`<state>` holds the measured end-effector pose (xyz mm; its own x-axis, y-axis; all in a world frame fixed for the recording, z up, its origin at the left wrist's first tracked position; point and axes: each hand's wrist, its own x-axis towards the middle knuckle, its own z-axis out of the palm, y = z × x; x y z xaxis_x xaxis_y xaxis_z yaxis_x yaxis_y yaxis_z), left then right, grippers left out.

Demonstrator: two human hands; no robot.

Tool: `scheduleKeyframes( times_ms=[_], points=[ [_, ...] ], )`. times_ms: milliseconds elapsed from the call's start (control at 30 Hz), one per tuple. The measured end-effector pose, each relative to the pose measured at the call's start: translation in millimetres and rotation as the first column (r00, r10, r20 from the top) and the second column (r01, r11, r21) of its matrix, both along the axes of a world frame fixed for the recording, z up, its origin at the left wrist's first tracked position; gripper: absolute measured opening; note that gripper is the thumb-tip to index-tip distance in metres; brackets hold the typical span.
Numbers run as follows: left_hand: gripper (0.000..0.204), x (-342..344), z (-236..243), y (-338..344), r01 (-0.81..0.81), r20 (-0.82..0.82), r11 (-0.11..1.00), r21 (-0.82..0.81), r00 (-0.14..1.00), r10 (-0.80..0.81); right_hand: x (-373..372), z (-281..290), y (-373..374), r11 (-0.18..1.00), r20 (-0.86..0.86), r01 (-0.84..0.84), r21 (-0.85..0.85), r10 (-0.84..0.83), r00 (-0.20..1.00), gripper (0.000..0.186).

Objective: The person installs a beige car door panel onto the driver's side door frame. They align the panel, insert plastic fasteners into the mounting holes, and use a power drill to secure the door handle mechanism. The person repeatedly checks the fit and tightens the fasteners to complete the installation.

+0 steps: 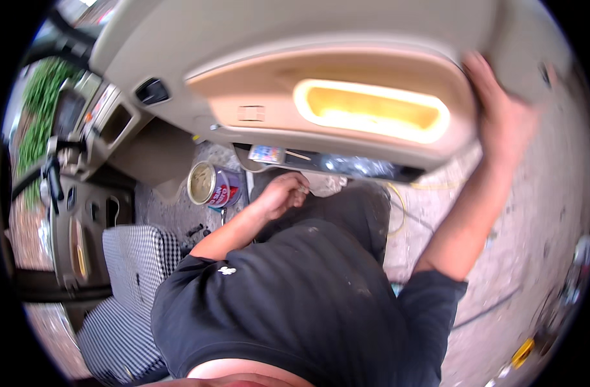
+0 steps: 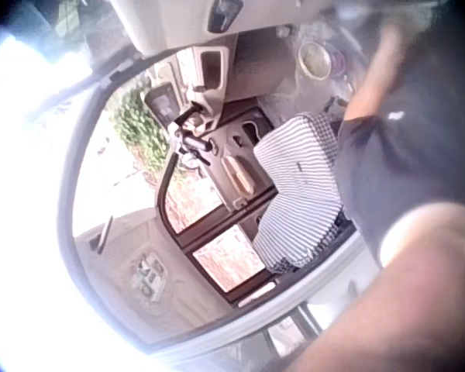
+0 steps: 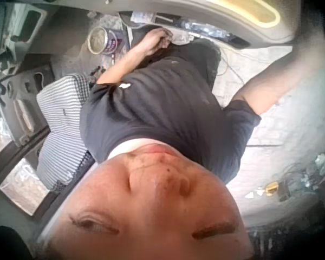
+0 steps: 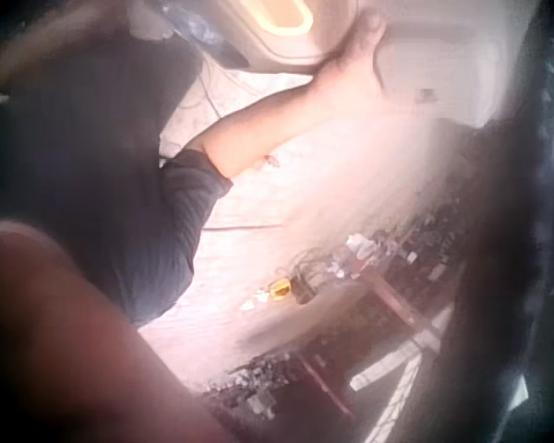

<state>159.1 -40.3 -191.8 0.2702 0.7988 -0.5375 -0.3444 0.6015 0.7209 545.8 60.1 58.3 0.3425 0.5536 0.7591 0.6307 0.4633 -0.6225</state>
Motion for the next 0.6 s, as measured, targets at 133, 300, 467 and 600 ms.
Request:
scheduleKeyframes(
  times_ms=[133, 300, 467, 600],
  points=[
    [0.014, -7, -27, 2, -0.151, 0.072, 0.986, -0.073, 0.985, 0.156, 44, -29, 6, 0.967, -0.230, 0.064, -0.245, -0.122, 0.966, 0.058],
    [0.009, -12, -42, 8, -0.196, 0.171, 0.969, -0.153, 0.960, 0.221, 75, -43, 18, 0.992, -0.362, -0.085, -0.089, 0.047, 0.931, 0.054],
    [0.009, -13, -55, 14, -0.211, 0.324, 0.973, -0.090, 0.918, 0.229, 59, -32, 8, 0.996, -0.350, -0.076, -0.036, 0.059, 0.935, 0.053],
    [0.009, -13, -69, 15, -0.147, 0.359, 0.989, 0.030, 0.925, 0.127, 68, -33, 10, 0.985, -0.318, -0.165, 0.042, 0.170, 0.933, 0.057]
  ],
)
